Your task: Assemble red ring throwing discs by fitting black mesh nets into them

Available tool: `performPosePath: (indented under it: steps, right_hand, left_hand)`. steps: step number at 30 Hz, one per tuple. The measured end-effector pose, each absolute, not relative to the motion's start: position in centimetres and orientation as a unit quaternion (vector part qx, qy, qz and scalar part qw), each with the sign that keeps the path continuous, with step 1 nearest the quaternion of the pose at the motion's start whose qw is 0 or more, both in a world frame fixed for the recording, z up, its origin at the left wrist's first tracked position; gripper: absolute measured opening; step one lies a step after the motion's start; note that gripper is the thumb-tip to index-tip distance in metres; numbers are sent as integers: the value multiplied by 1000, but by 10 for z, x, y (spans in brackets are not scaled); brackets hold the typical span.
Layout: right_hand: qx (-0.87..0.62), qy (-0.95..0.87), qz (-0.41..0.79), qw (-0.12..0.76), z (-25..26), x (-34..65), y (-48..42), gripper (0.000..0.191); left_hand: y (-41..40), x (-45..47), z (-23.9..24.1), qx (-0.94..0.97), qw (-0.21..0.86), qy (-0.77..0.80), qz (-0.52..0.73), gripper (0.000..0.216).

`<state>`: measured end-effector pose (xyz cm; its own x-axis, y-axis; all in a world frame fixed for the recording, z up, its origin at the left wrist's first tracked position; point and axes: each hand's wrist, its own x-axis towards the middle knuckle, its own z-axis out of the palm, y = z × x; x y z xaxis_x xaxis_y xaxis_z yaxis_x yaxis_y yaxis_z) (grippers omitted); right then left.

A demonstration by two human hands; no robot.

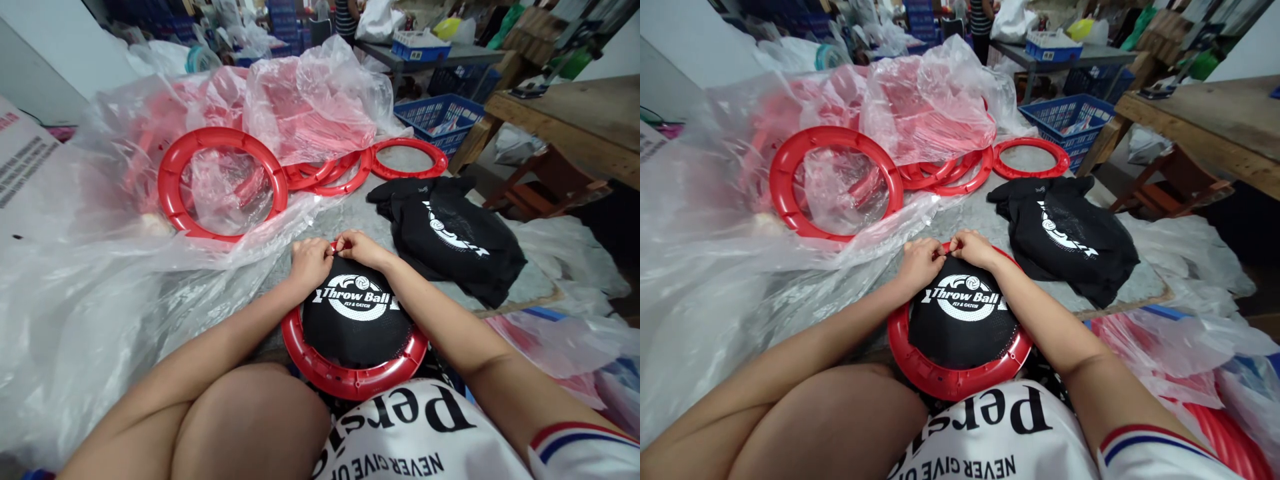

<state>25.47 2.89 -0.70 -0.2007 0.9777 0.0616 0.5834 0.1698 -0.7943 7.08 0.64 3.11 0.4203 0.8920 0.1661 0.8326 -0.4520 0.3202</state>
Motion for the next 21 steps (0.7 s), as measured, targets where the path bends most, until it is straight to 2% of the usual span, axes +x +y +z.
performPosePath:
  steps: [5,11,21]
  right_hand:
    - [-573,-711,303,272,-3,252,27,12]
    - [-592,-719,274,241,3,249,24,19]
    - [-578,-729,279,237,5,247,22,8]
  left_hand:
    - [3,73,31,874,-1,473,109,16]
    - [0,73,34,909,-61,406,76,32]
    - [3,72,34,892,-8,444,80,27]
